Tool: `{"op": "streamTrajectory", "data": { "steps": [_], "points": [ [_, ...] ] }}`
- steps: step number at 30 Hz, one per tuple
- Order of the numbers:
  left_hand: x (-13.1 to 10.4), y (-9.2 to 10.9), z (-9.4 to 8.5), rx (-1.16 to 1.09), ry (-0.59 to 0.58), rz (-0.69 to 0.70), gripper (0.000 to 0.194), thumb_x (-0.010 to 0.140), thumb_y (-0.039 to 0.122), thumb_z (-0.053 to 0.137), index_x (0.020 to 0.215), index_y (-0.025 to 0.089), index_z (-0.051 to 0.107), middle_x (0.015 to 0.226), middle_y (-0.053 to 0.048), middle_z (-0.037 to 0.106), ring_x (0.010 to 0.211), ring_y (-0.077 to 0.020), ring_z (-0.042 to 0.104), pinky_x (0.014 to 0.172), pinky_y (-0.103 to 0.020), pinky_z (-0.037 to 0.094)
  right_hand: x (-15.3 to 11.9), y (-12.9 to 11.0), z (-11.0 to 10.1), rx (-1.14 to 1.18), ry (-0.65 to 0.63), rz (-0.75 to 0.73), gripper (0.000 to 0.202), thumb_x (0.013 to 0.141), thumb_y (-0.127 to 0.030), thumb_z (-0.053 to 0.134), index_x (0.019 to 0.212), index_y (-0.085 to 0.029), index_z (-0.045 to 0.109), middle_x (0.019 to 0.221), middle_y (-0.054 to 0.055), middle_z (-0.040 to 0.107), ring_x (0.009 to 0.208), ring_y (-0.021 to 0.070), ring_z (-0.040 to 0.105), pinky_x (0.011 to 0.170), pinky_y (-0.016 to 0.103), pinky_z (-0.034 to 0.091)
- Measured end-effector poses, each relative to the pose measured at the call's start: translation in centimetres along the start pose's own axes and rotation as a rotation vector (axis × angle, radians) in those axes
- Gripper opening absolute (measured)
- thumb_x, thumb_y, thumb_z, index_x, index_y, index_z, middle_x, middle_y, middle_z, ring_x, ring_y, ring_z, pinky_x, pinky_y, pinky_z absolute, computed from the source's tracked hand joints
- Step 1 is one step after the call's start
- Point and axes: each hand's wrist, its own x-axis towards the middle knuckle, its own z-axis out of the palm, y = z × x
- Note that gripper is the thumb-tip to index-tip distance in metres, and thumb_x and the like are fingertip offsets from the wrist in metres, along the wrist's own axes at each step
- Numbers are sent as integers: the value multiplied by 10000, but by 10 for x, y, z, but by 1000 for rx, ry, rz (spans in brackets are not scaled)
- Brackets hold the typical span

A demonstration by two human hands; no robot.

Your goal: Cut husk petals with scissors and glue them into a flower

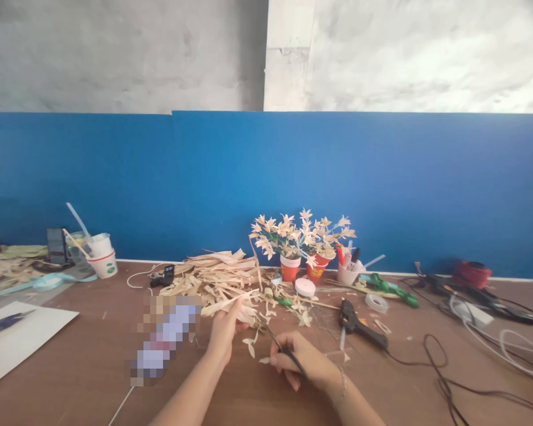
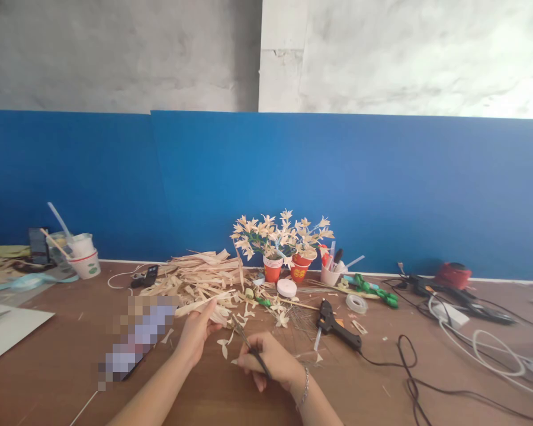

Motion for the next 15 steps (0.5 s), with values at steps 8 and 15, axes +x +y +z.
{"op": "streamTrajectory", "data": {
  "steps": [8,15],
  "points": [
    [-14,-9,9,207,-164,21,382,681,447,662,829,96,687,746,-86,717,655,-195,657,523,-246,539,19,10,11,158,364,-125,447,632,-591,603,646,-165,470,424,-77,472,278,63,419,307,178,219],
    [-20,-12,14,274,-205,16,369,693,446,639,808,102,707,728,-85,722,648,-185,650,518,-224,527,24,19,12,181,389,-140,380,662,-519,587,595,-178,433,354,-90,420,255,60,388,299,170,194]
  ]
}}
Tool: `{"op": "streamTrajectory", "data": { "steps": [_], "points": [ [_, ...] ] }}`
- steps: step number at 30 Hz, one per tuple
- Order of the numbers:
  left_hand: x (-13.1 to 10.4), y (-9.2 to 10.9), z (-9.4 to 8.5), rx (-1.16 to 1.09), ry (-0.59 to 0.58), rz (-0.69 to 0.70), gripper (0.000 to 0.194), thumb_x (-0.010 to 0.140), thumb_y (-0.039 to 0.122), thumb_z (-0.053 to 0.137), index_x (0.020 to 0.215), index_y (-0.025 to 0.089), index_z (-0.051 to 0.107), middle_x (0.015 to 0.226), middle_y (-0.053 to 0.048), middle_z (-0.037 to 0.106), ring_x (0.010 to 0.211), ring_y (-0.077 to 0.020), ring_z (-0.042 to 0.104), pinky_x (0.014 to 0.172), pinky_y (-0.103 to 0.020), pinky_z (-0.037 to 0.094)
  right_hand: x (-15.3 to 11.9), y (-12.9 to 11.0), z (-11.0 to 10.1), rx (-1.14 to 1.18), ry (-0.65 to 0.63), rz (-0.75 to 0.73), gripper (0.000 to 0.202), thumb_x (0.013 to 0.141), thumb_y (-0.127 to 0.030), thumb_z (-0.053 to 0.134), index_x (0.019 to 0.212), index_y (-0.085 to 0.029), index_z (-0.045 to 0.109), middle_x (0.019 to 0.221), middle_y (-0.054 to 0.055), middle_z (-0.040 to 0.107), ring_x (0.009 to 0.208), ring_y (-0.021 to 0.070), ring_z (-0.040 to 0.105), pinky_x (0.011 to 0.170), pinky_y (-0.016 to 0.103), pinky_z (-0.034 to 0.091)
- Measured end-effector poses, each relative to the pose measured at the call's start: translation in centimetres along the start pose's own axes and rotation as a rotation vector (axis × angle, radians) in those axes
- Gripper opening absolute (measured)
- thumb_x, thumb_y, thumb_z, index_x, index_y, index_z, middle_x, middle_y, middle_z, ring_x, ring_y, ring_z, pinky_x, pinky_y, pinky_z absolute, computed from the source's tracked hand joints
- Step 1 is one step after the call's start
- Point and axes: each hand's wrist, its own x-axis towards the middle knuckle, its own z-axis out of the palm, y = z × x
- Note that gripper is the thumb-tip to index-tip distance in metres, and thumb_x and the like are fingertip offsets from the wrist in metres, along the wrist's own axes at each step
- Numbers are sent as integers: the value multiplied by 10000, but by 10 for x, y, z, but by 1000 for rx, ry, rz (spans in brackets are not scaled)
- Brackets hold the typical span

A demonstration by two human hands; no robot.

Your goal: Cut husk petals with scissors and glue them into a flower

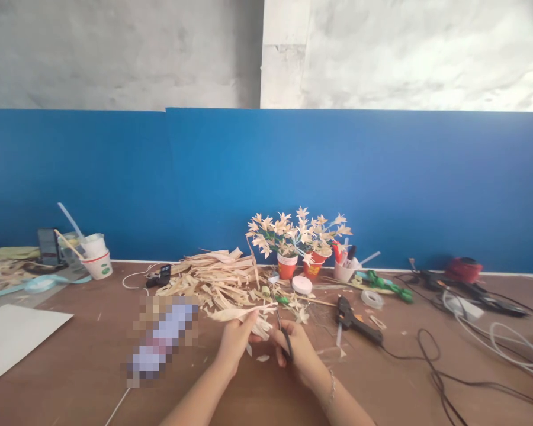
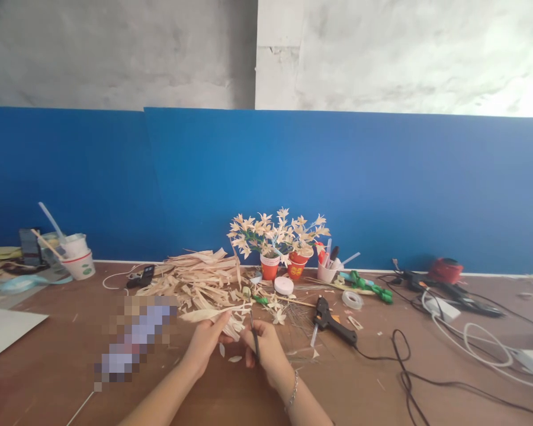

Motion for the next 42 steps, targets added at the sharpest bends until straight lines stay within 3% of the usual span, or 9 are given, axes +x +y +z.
{"op": "streamTrajectory", "data": {
  "steps": [10,14,19,23,26,42],
  "points": [
    [-4,1,3,-123,-7,-1,447,661,478,661,899,100,686,756,-87,717,648,-177,649,507,-222,521,-2,-4,1,49,2,17,324,649,-476,588,667,-182,453,347,-96,427,260,66,387,315,173,176],
    [-1,1,-1,-112,-9,45,418,661,488,653,837,111,681,703,-66,703,593,-157,630,470,-207,486,-6,-12,1,-28,-35,23,332,661,-480,589,639,-177,456,364,-89,431,276,66,403,328,174,204],
    [16,2,-18,7,120,125,344,662,453,646,687,110,664,541,-27,646,469,-127,562,420,-202,433,-12,-22,-11,-76,-189,13,328,674,-464,617,703,-155,510,418,-84,468,287,52,414,320,160,217],
    [23,3,-26,79,161,112,320,642,430,656,609,112,642,492,-23,619,447,-135,548,413,-219,428,-16,-24,-22,-128,-436,122,296,636,-385,668,742,-117,598,544,-34,571,306,44,450,293,149,242],
    [24,5,-27,109,131,93,306,633,420,662,598,117,641,491,-28,623,442,-136,545,404,-215,410,-16,-22,-26,-171,-515,201,277,630,-361,673,733,-107,629,558,-23,591,309,40,457,287,141,270],
    [24,4,-29,133,-33,-10,316,637,436,670,606,125,625,480,-18,621,428,-115,535,404,-196,368,-14,-18,-29,-228,-526,241,235,659,-335,647,731,-112,623,562,-30,599,315,32,460,298,129,299]
  ]
}}
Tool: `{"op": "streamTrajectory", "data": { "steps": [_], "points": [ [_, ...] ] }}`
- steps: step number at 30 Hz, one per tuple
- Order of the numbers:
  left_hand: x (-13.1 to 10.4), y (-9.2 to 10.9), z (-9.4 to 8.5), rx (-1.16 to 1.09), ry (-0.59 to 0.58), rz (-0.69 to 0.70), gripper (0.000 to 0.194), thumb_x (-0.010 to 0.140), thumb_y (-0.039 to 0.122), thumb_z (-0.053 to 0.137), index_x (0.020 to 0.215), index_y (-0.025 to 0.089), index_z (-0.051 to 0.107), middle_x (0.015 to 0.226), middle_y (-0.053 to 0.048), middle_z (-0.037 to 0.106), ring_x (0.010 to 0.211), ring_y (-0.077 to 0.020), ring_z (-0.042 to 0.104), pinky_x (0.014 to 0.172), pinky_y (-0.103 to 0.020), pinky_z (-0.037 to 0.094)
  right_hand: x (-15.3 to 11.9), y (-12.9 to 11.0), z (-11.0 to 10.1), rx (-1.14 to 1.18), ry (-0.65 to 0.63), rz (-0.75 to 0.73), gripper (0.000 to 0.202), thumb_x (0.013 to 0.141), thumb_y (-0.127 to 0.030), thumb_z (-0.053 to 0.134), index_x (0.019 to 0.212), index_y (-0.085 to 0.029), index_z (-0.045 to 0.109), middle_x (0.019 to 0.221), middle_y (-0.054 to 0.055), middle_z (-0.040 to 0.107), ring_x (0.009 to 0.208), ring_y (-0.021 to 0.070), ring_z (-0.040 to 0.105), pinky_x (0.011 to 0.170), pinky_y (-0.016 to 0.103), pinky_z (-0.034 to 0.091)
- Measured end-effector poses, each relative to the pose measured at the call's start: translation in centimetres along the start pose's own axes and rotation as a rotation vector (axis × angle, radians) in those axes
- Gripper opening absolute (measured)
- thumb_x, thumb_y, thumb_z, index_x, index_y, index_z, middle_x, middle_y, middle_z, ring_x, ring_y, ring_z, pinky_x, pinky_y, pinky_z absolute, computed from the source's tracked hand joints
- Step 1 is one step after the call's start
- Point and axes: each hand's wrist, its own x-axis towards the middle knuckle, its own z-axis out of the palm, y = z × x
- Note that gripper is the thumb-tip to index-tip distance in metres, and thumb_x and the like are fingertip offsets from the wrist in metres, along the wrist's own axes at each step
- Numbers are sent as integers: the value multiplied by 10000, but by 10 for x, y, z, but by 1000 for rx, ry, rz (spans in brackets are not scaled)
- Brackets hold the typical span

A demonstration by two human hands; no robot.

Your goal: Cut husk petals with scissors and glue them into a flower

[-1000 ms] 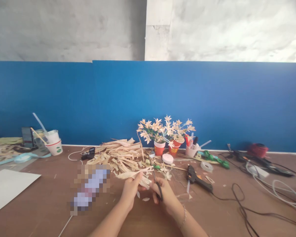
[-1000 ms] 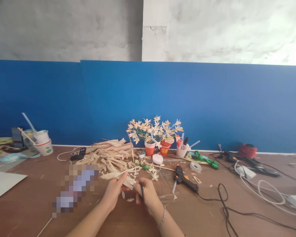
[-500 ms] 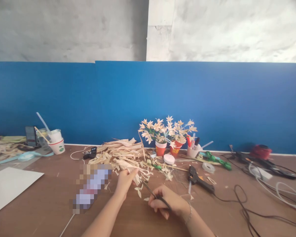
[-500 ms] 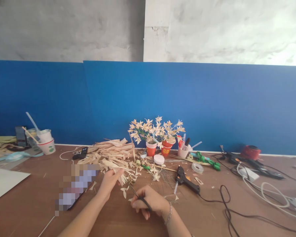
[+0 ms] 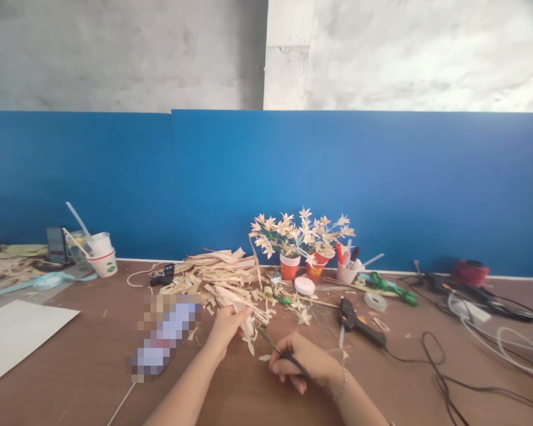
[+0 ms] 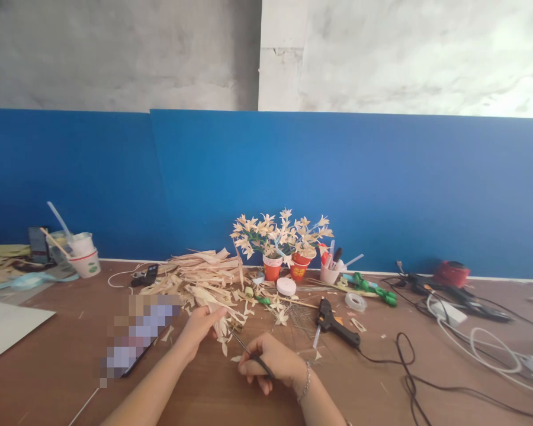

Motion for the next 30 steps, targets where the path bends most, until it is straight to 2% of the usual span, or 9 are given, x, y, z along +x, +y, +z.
{"op": "streamTrajectory", "data": {
  "steps": [6,22,25,30],
  "points": [
    [-2,-1,3,-2,-52,-37,299,642,419,675,621,126,620,469,-5,614,407,-103,524,393,-190,359,1,0,0,-26,-9,-17,228,673,-329,637,725,-108,625,575,-21,602,320,30,469,303,125,297],
    [-2,-3,5,-9,-51,-37,331,624,452,674,639,124,631,482,-8,609,420,-116,540,402,-201,363,-1,-7,4,-65,13,-22,197,655,-302,635,692,-108,627,539,-31,587,301,29,452,274,122,259],
    [-2,-2,4,-10,-17,-22,337,619,462,671,605,130,612,472,-1,592,423,-118,535,409,-208,377,0,-6,2,-49,2,-16,206,653,-300,636,722,-107,631,556,-27,594,313,33,467,286,124,283],
    [2,1,-2,-35,144,78,336,629,467,648,640,134,600,502,7,586,422,-110,501,387,-202,350,1,-3,-2,0,37,-10,258,633,-289,633,821,-119,587,631,-20,614,323,32,472,304,129,305]
  ]
}}
